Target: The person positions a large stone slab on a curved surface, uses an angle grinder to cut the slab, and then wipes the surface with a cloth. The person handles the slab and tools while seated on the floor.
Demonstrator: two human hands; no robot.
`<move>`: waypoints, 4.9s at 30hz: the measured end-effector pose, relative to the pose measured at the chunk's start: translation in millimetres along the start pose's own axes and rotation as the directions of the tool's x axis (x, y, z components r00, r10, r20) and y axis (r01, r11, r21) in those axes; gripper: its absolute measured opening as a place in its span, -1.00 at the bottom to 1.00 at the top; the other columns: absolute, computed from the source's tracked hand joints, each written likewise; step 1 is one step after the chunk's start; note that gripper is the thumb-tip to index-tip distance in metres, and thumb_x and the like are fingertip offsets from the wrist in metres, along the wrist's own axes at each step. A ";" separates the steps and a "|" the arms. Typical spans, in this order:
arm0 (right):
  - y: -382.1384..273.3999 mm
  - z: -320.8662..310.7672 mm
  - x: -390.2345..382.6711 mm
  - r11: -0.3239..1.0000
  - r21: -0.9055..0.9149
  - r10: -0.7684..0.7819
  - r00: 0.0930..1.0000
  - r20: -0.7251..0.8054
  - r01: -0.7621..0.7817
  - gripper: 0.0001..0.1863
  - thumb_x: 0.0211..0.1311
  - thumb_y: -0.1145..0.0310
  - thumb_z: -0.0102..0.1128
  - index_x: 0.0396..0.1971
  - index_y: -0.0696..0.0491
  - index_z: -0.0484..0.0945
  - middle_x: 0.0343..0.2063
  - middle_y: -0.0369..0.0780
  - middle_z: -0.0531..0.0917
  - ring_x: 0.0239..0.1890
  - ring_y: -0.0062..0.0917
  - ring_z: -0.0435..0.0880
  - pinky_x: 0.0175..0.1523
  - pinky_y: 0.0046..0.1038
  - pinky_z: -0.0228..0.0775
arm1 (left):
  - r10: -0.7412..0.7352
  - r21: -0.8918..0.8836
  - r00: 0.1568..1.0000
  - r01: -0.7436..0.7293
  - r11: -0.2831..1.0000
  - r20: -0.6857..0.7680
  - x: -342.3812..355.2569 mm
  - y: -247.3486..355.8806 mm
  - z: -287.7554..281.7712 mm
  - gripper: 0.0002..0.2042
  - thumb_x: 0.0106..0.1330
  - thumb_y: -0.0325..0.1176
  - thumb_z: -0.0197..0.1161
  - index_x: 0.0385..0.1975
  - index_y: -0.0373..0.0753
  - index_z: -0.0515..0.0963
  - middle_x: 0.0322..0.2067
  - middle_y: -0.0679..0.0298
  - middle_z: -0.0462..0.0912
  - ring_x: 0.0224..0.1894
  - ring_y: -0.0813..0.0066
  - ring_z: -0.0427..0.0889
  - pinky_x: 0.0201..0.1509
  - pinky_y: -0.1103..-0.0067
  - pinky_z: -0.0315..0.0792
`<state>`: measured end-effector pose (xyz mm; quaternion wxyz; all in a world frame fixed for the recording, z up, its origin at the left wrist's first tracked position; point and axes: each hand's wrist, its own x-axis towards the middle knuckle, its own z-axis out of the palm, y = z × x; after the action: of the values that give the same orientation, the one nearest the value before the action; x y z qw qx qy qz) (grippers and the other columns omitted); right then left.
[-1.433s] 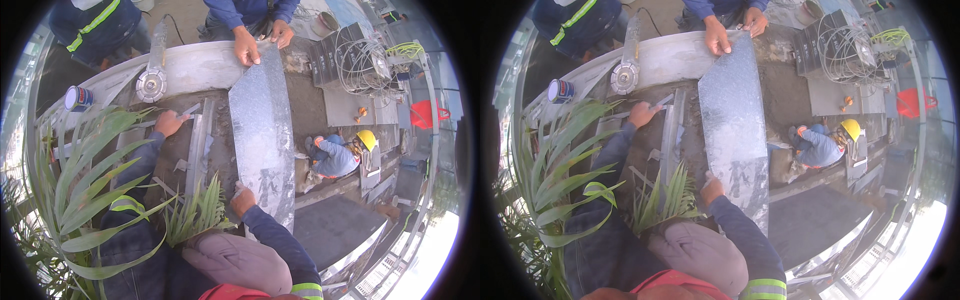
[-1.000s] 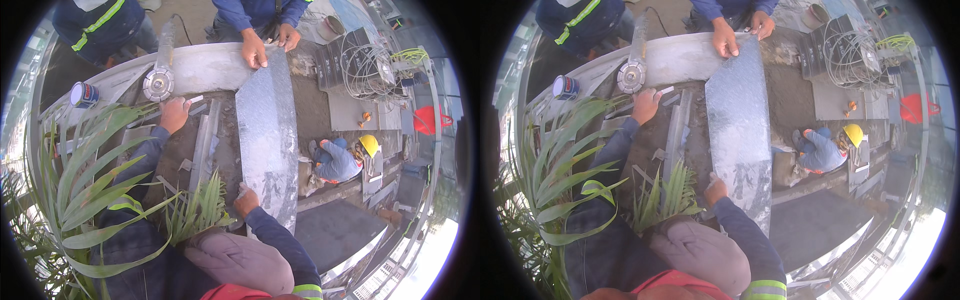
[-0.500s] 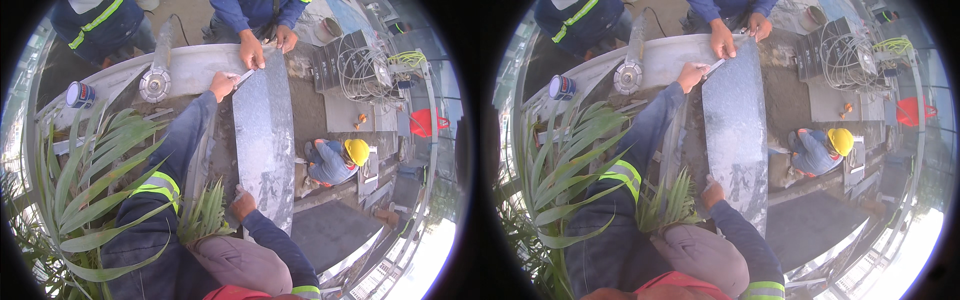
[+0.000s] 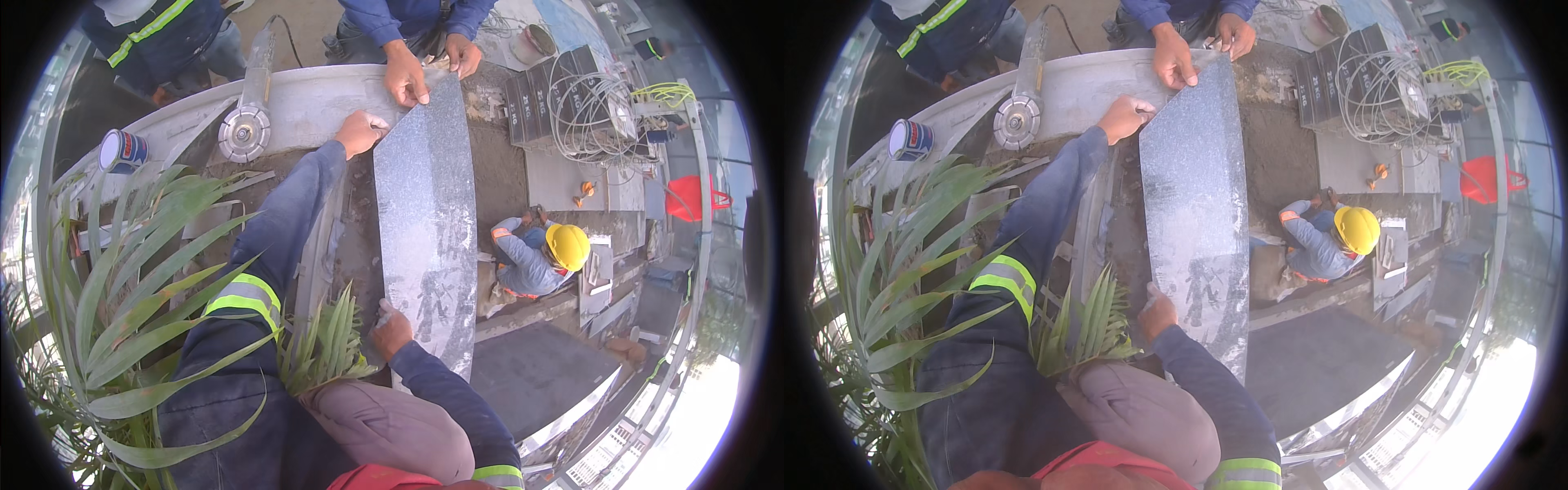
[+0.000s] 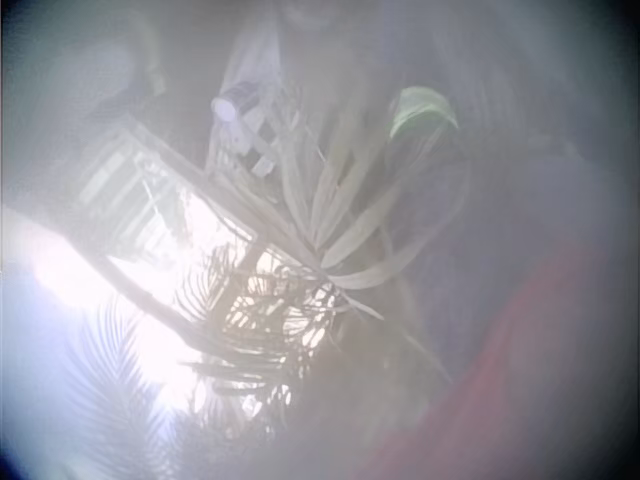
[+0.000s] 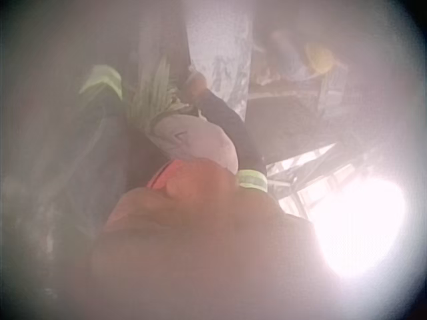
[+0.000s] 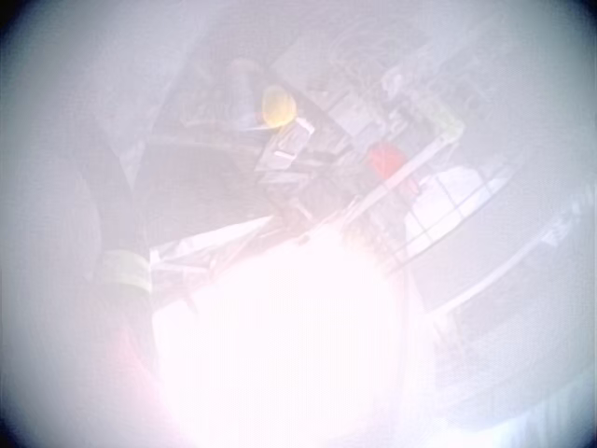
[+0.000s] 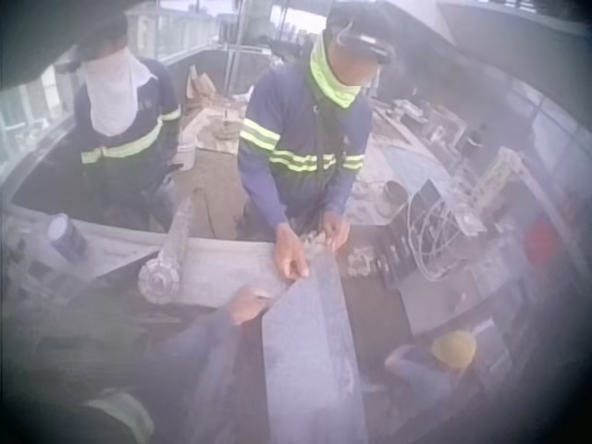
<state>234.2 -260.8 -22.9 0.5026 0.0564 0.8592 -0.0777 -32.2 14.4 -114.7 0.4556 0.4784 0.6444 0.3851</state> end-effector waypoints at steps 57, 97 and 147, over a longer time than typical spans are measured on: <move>12.4 178.5 -78.3 -0.087 0.995 0.994 0.065 0.090 -0.049 -0.26 0.14 -0.14 0.42 0.20 0.03 0.51 0.04 -0.13 0.70 0.03 -0.17 0.71 0.06 -0.14 0.57 | -0.040 0.067 0.994 0.047 0.997 -0.100 -9.8 52.8 59.7 -0.62 0.32 -0.37 0.44 -0.04 -0.57 0.59 -0.24 0.12 0.74 -0.25 0.46 0.62 -0.09 0.47 0.49; -10.8 19.7 32.5 0.998 -0.068 -0.008 1.000 0.004 0.009 -0.60 0.49 0.12 -0.01 0.12 -0.14 0.71 0.16 -0.39 0.70 0.28 -0.54 0.58 0.52 -0.22 -0.07 | -0.553 -0.441 0.831 0.520 0.731 0.064 46.5 -0.7 39.8 -0.82 0.40 -0.49 0.27 -0.08 -0.42 0.63 -0.15 0.09 0.72 -0.18 0.20 0.73 -0.14 0.27 0.59; -13.7 30.6 50.7 0.982 0.101 0.175 0.973 -0.154 -0.160 -0.67 0.42 0.19 0.06 -0.03 -0.13 0.78 0.02 -0.40 0.78 0.16 -0.55 0.66 0.48 -0.36 0.02 | -0.258 -0.390 0.934 0.147 0.909 -0.249 -117.9 1.8 109.4 -0.35 0.46 -0.28 0.27 0.38 -0.54 0.17 0.32 -0.18 0.40 0.37 0.02 0.40 0.43 0.31 0.25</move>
<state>233.1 -279.1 -80.8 0.4330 0.1568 0.8851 -0.0678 87.9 -92.6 -118.8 0.4732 0.2524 0.6686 0.5151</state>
